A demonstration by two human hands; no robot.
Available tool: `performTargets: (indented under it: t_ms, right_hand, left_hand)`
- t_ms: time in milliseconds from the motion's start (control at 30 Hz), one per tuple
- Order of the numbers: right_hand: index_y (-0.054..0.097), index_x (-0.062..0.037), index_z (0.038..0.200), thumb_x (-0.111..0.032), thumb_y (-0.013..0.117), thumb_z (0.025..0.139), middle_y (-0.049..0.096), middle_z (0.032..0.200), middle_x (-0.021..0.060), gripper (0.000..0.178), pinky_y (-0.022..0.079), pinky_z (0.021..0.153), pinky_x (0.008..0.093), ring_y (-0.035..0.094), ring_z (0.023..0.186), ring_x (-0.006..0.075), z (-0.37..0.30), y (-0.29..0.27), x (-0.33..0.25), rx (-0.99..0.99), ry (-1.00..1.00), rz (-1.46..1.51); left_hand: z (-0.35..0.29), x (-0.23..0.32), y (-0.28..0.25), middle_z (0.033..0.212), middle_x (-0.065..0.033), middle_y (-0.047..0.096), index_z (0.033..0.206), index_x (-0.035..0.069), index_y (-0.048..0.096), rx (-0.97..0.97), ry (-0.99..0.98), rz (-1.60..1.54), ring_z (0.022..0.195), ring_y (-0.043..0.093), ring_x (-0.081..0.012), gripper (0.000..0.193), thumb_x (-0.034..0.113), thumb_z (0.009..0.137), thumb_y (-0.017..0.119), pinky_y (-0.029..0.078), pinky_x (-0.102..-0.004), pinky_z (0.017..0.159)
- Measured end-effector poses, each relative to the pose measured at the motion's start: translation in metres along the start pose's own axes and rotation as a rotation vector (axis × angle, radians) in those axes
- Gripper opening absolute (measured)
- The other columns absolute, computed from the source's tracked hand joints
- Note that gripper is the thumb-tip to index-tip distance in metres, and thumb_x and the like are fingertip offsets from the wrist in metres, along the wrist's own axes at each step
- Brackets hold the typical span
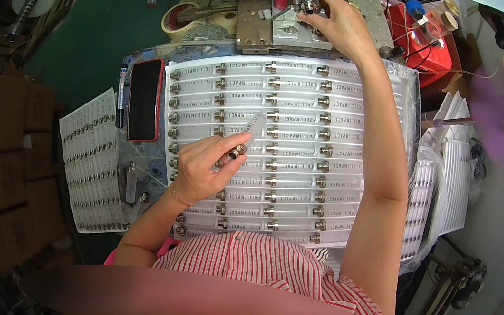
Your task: Assembling or sorting electronic components into a multi-slot tray at a workbench.
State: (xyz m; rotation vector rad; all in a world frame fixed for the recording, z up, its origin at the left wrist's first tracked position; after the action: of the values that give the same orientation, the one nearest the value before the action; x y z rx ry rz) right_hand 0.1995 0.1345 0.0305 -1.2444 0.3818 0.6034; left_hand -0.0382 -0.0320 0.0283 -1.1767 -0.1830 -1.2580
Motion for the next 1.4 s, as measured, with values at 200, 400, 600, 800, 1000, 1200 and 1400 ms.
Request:
performTargets:
  t_ms: [200,400,600,800,1000,1200,1400]
  right_hand:
    - [0.052,-0.0178,0.125,-0.034,0.072,0.073,0.054,0.062,0.0108,0.058,0.043,0.058,0.0335,0.053,0.057,0.0189,0.002,0.005,0.002,-0.052,0.037,0.001]
    - [0.048,-0.0184,0.127,-0.031,0.07,0.076,0.058,0.07,0.0108,0.057,0.045,0.061,0.0333,0.057,0.063,0.0187,-0.01,-0.006,0.004,0.034,0.042,0.028]
    - [0.046,-0.0196,0.128,-0.026,0.066,0.08,0.059,0.073,0.0088,0.053,0.046,0.061,0.0322,0.059,0.065,0.0208,-0.082,-0.095,0.035,0.202,-0.09,-0.18]
    - [0.063,-0.0049,0.09,-0.012,0.063,0.081,0.063,0.081,0.0084,0.011,0.049,0.066,0.031,0.063,0.073,0.0222,-0.205,-0.107,0.086,-0.004,0.23,-0.333]
    - [0.063,-0.0032,0.088,-0.008,0.062,0.078,0.061,0.091,0.0074,0.011,0.048,0.074,0.0363,0.059,0.088,0.026,-0.25,-0.096,0.073,-0.023,0.095,-0.317]
    - [0.061,-0.0048,0.098,-0.001,0.061,0.074,0.06,0.093,0.007,0.024,0.048,0.075,0.0371,0.058,0.089,0.0264,-0.257,-0.094,0.074,-0.008,0.054,-0.33]
    - [0.061,-0.0069,0.103,0.0,0.063,0.071,0.058,0.093,0.0079,0.033,0.048,0.075,0.0355,0.059,0.085,0.0261,-0.266,-0.117,0.066,0.049,0.11,-0.32]
  left_hand:
    - [-0.002,0.001,-0.001,0.063,-0.0036,0.058,0.105,0.007,0.064,-0.008,0.001,0.009,0.05,0.054,-0.0118,0.035,0.002,0.07,0.069,0.041,-0.0227,0.046]
    - [-0.001,0.003,-0.001,0.065,-0.0043,0.059,0.104,0.006,0.064,-0.009,0.001,-0.008,0.05,0.054,-0.0122,0.034,0.002,0.07,0.069,0.041,-0.0228,0.047]
    - [0.002,-0.005,-0.009,0.078,-0.0062,0.062,0.103,0.005,0.066,-0.035,-0.158,-0.203,0.055,0.049,-0.0099,0.031,0.001,0.072,0.067,0.039,-0.023,0.048]
    - [0.015,0.007,0.023,0.083,-0.0061,0.064,0.107,0.006,0.065,-0.126,-0.153,-0.277,0.059,0.05,-0.0087,0.029,0.003,0.079,0.064,0.039,-0.0211,0.05]
    - [0.028,0.05,0.104,0.086,-0.0083,0.066,0.106,0.005,0.062,-0.343,-0.024,-0.239,0.064,0.062,-0.0141,0.029,0.008,0.078,0.066,0.047,-0.0247,0.054]
    - [0.029,0.082,0.149,0.085,-0.0069,0.067,0.098,0.008,0.064,-0.359,0.28,-0.209,0.062,0.062,-0.0204,0.026,0.013,0.073,0.07,0.049,-0.0285,0.054]
    - [0.046,0.078,0.18,0.083,-0.006,0.064,0.096,0.008,0.06,-0.316,0.355,-0.1,0.068,0.063,-0.0216,0.025,0.016,0.073,0.068,0.05,-0.0317,0.058]
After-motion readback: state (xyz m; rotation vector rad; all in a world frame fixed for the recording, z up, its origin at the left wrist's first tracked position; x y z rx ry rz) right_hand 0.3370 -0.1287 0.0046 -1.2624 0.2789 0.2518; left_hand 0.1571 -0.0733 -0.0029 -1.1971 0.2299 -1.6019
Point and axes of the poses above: each hand's wrist, its own z-axis towards the middle knuckle, its own y-axis out of the palm, x = y × z, the point moved 6 cm from there along z, towards the middle knuckle
